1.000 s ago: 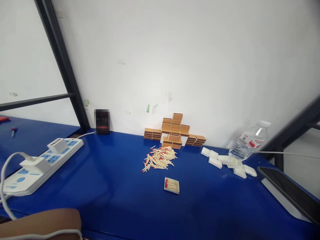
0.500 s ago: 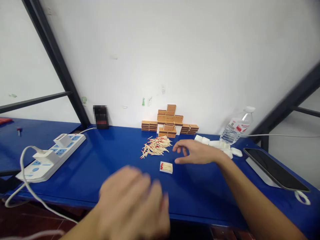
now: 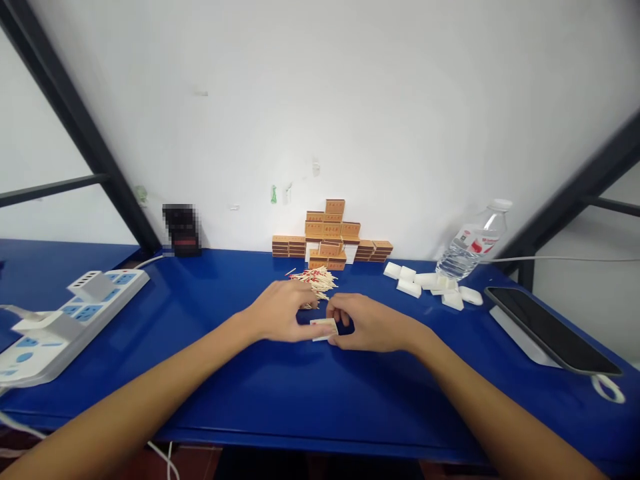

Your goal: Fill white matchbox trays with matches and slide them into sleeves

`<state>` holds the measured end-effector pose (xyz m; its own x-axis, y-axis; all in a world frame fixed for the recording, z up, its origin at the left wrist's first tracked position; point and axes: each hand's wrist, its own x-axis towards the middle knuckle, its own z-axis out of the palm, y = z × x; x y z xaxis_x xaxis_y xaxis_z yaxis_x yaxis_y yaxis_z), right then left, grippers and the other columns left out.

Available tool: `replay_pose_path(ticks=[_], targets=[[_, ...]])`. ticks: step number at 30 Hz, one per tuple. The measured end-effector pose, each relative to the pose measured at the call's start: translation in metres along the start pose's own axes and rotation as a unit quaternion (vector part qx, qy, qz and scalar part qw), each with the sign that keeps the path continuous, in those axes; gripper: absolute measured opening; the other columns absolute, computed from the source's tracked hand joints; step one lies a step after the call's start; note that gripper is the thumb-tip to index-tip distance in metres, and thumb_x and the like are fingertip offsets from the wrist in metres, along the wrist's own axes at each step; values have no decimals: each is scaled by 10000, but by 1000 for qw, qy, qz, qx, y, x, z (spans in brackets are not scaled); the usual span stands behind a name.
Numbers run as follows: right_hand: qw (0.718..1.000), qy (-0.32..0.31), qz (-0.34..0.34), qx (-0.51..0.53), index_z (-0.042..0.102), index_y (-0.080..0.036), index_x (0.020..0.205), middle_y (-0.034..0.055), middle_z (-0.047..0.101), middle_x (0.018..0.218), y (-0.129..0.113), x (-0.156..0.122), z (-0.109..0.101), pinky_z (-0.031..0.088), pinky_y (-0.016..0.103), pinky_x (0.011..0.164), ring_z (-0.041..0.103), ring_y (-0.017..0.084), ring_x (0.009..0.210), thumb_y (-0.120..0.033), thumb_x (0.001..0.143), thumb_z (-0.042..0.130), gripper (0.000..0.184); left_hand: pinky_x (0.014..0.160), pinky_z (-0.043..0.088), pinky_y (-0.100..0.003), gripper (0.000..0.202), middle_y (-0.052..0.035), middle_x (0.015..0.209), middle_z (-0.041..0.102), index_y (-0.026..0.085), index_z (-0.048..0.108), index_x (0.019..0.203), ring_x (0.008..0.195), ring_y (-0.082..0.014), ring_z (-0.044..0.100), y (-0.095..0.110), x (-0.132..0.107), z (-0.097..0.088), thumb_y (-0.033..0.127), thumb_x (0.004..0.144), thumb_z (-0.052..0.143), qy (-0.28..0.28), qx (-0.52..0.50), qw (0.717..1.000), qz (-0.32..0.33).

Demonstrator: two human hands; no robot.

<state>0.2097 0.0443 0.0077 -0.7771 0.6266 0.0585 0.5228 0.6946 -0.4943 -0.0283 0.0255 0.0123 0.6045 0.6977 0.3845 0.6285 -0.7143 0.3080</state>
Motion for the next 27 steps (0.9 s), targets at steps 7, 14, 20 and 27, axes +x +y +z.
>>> replay_pose_path(ticks=[7,14,20,27], targets=[[995,13,10,94,669,-191,993,-1,648,854,1,2,-2,457,276,659,553,145,723,-390,824,816,299,699,457,-297,259,-9,854,665,213,725,938,768,-161,613,-15,-24,7,465,881,712,-36,-19,999,-16],[977,185,92,59,698,-200,906,12,647,793,29,22,12,407,288,624,525,145,660,-414,965,654,227,635,414,-294,282,26,749,622,226,760,948,648,-129,560,-7,-25,8,485,837,760,-85,-54,995,-13],[980,177,80,-31,670,-192,893,24,632,872,41,36,27,406,287,680,549,148,731,-278,934,685,97,629,399,-295,321,15,759,629,245,769,1067,672,-148,581,-2,-28,17,493,866,738,-96,-40,994,-18],[983,177,46,-19,704,-198,1005,22,619,925,37,40,30,410,283,701,545,142,751,-305,962,708,116,649,410,-291,315,17,789,654,250,758,1094,702,-151,598,-2,-27,17,483,886,723,-101,-46,994,-21]])
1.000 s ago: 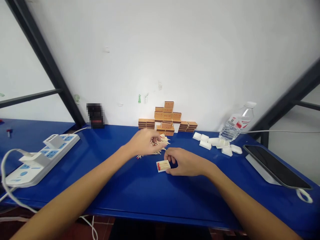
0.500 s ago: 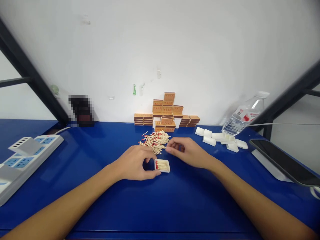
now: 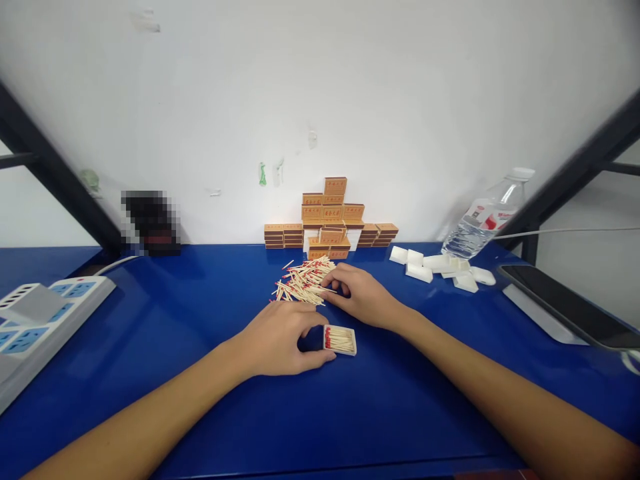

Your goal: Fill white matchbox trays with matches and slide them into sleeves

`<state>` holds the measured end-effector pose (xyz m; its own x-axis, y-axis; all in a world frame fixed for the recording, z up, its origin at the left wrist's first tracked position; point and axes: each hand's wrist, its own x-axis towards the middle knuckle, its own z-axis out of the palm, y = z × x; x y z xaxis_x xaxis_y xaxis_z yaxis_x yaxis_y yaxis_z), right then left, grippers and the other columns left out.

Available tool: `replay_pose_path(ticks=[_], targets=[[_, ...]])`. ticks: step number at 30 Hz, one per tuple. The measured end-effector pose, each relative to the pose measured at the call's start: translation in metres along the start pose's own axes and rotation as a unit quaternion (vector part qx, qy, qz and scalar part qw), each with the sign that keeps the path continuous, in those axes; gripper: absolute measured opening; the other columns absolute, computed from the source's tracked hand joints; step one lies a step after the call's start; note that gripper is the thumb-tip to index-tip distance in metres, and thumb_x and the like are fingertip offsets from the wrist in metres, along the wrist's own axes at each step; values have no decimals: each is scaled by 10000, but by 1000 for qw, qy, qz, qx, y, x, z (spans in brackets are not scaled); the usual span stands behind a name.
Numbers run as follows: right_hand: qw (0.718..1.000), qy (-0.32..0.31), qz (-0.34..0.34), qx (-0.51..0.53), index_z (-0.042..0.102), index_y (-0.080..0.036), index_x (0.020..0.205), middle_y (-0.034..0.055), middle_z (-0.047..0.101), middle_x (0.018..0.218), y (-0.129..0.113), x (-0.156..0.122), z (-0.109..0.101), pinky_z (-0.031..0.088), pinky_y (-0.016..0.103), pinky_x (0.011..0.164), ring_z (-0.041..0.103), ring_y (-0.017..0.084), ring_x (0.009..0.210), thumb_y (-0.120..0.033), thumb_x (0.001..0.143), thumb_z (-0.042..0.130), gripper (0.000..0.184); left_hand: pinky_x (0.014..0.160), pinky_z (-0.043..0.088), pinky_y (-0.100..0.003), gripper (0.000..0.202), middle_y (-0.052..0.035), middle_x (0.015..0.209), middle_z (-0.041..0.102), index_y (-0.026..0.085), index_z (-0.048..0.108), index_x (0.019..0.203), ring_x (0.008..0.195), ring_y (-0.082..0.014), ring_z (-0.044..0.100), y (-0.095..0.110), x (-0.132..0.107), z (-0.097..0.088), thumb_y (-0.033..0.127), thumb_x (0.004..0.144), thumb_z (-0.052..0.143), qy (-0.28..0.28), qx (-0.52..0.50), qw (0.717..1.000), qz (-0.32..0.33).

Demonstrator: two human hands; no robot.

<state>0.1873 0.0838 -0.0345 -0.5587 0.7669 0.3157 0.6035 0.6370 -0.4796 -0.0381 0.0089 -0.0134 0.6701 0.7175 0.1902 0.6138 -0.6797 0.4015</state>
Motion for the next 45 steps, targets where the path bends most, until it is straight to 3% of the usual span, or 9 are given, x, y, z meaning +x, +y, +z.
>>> replay_pose_path(ticks=[7,17,23,27,33,37,45], targets=[[1000,10,-13,-1,708,-191,927,31,627,893,-3,1,3,437,287,707,569,155,769,-240,983,684,79,610,366,-292,292,13,741,651,225,740,1008,668,-154,593,-6,1,0,499,931,672,15,32,999,-11],[999,-40,-15,-5,634,-197,940,44,606,934,9,-14,-13,467,304,725,584,171,798,-244,1017,586,103,575,353,-278,326,22,672,626,227,748,1086,590,-139,563,-7,2,1,508,948,655,38,70,996,-35],[999,-26,-30,-28,636,-196,1097,65,613,1040,3,-16,-12,469,312,743,584,175,833,-293,1015,623,128,598,380,-280,348,31,697,654,256,744,1159,620,-139,593,-6,3,1,512,937,667,35,62,997,-41],[999,-24,-37,-20,639,-203,1006,54,606,1009,3,-12,-9,470,302,748,590,174,839,-242,1020,604,54,589,374,-283,348,34,686,643,254,742,1166,613,-136,588,-6,3,0,508,942,665,31,64,997,-40],[995,-44,-11,-93,564,-202,966,78,608,1021,13,-14,-5,476,356,807,602,215,894,-232,1058,509,111,572,349,-282,325,37,650,617,245,748,1118,581,-132,559,-6,3,1,506,944,661,36,68,996,-42],[995,-46,2,-83,548,-203,972,91,603,1038,18,-18,-11,481,373,814,605,224,896,-236,1073,451,144,568,334,-273,351,46,613,585,255,747,1174,559,-128,536,-6,4,1,505,944,658,48,73,995,-57],[998,-31,-27,-42,527,-213,980,88,592,1036,-1,-21,-28,474,362,801,580,220,905,-287,1082,419,166,563,305,-277,391,41,598,583,275,758,1204,566,-140,545,-8,5,1,539,935,655,70,66,991,-94]])
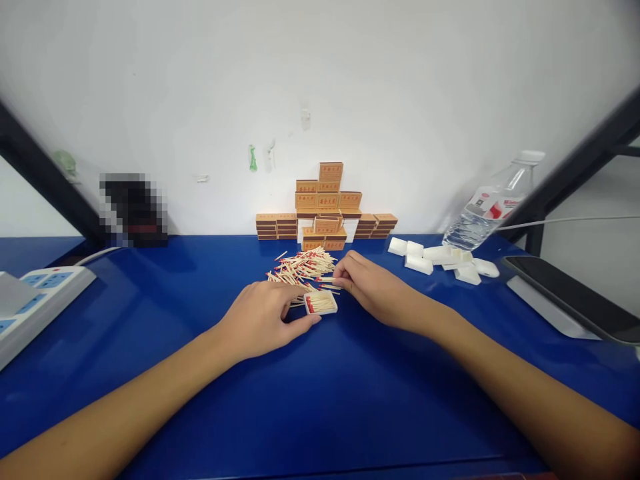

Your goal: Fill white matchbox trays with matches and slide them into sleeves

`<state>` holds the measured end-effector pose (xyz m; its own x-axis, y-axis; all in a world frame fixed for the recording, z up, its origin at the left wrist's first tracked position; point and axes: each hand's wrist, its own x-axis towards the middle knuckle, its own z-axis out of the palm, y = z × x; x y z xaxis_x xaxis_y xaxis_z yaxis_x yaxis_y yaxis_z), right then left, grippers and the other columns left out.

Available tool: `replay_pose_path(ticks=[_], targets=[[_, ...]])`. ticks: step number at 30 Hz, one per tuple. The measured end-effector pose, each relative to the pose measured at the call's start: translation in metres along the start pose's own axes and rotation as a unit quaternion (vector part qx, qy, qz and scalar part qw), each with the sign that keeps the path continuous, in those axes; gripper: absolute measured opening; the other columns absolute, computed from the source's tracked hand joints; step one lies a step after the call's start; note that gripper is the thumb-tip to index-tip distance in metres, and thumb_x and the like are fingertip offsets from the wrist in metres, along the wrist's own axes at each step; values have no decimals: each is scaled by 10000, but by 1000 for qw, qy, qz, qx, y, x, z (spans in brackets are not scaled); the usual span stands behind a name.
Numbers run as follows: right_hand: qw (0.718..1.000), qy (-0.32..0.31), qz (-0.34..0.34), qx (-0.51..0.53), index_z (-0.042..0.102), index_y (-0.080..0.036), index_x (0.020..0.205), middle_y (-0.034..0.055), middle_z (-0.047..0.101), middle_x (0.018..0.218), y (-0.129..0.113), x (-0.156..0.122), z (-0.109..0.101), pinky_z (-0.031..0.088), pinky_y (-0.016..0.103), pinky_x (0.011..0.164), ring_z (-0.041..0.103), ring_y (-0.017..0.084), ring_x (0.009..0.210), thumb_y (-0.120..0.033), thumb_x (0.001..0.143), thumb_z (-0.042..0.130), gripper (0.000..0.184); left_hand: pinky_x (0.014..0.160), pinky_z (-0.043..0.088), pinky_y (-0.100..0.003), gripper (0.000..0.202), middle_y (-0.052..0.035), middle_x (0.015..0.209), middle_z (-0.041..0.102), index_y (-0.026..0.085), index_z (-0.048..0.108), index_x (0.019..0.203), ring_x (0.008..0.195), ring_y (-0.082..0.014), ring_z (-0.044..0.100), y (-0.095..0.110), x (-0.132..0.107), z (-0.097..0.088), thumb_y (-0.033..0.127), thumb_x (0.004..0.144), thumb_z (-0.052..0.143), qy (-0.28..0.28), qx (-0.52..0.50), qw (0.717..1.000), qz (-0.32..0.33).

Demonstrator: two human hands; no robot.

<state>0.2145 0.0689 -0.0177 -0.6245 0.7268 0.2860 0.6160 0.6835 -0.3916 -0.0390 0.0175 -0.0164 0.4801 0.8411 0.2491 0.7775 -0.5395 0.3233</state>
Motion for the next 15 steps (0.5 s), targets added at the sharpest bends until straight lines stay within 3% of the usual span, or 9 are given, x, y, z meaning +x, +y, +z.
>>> replay_pose_path(ticks=[7,11,15], targets=[[998,-27,-38,-37,526,-209,986,83,613,1032,-18,-8,-3,458,336,756,588,219,901,-244,1080,461,119,578,308,-285,367,29,627,606,236,777,1076,574,-142,534,1,0,-1,546,929,648,17,2,1000,-16],[997,-42,-53,-43,541,-204,1021,65,625,1038,-22,-10,0,464,325,761,597,207,917,-153,1068,461,106,575,304,-281,370,35,618,600,239,771,1110,571,-138,535,0,1,0,541,933,651,18,0,1000,-8],[997,-28,-60,-39,569,-195,1029,67,602,1051,-29,-9,-3,470,325,765,591,204,916,-167,1067,496,87,587,318,-275,386,40,619,596,229,759,1155,565,-131,524,0,0,2,534,941,657,29,-8,999,11]])
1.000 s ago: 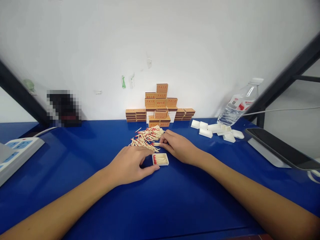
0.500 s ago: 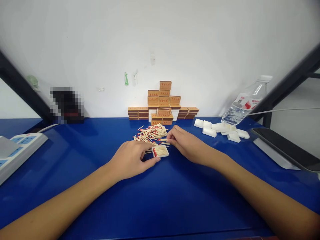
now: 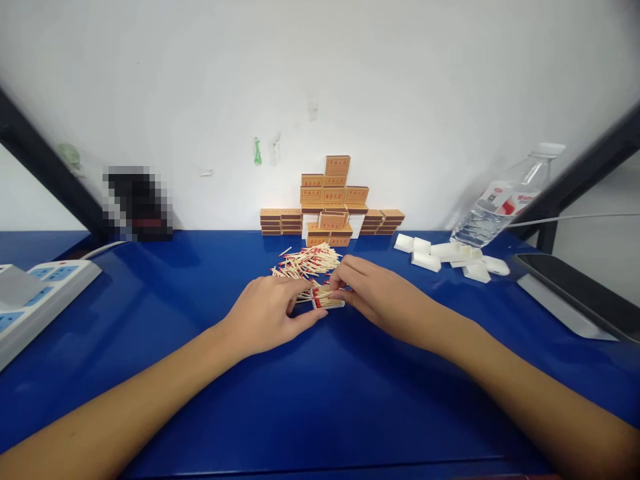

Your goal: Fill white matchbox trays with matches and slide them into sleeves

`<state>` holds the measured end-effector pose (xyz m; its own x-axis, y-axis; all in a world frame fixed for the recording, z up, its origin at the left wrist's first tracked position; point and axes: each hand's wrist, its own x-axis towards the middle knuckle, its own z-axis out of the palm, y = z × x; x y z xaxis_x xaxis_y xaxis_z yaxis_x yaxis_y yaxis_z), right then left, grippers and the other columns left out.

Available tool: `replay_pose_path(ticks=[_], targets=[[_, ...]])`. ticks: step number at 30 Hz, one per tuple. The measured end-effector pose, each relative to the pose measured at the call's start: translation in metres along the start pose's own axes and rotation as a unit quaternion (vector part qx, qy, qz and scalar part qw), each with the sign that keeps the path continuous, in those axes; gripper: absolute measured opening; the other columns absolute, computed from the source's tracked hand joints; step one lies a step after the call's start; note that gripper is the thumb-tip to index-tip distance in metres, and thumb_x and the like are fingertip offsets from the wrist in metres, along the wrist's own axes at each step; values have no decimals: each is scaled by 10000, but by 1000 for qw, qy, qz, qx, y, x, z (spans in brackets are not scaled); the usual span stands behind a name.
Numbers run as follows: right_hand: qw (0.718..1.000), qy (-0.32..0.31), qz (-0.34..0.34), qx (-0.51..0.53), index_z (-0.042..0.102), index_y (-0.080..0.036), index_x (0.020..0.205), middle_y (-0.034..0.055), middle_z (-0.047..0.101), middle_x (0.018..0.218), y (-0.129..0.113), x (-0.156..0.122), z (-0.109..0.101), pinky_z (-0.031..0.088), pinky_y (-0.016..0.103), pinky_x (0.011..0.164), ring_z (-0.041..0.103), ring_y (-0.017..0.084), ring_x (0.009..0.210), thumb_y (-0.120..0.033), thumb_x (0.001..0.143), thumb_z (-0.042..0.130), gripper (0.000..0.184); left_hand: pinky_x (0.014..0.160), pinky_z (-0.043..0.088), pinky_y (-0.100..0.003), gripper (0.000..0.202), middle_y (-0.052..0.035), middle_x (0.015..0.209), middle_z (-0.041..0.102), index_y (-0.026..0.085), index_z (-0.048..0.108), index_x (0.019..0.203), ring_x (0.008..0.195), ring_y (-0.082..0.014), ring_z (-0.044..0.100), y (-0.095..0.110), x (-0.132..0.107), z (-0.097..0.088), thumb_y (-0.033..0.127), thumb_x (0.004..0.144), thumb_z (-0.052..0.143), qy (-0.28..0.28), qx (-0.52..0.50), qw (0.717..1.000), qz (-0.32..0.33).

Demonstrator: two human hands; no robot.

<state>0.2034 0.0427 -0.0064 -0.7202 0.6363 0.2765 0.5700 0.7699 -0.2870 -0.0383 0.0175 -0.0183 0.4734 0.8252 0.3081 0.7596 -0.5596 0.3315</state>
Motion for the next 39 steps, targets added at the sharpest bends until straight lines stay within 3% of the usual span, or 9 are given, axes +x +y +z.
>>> replay_pose_path(ticks=[11,16,20,28,39], targets=[[1000,21,10,2,631,-202,1088,64,620,1047,5,-3,-14,444,312,752,593,192,873,-275,1064,544,115,606,361,-269,391,47,633,604,247,753,1176,578,-128,538,-3,0,1,546,933,683,37,-1,999,-2],[998,-13,55,20,646,-207,1018,30,679,922,12,-1,-20,414,297,705,607,182,806,-320,1033,607,121,590,351,-269,396,45,607,582,209,765,1128,555,-122,519,-4,2,1,546,942,669,45,2,999,-4],[997,-33,47,51,653,-200,917,19,687,867,15,1,-22,410,292,710,592,165,767,-286,1051,558,186,589,356,-270,397,50,599,573,200,765,1121,549,-119,519,-4,0,0,541,942,670,45,-1,999,-5],[998,46,38,26,685,-201,934,30,678,856,21,1,-35,409,290,682,581,167,746,-284,1020,603,145,597,362,-274,394,56,585,579,220,762,1152,548,-121,531,-4,1,2,541,943,669,42,1,999,-14],[995,28,-19,94,717,-216,1081,44,621,1006,11,0,-14,448,284,727,582,153,820,-255,1028,624,114,601,364,-269,394,56,605,569,249,750,1184,560,-119,525,-2,-1,2,557,953,664,32,-7,999,12]])
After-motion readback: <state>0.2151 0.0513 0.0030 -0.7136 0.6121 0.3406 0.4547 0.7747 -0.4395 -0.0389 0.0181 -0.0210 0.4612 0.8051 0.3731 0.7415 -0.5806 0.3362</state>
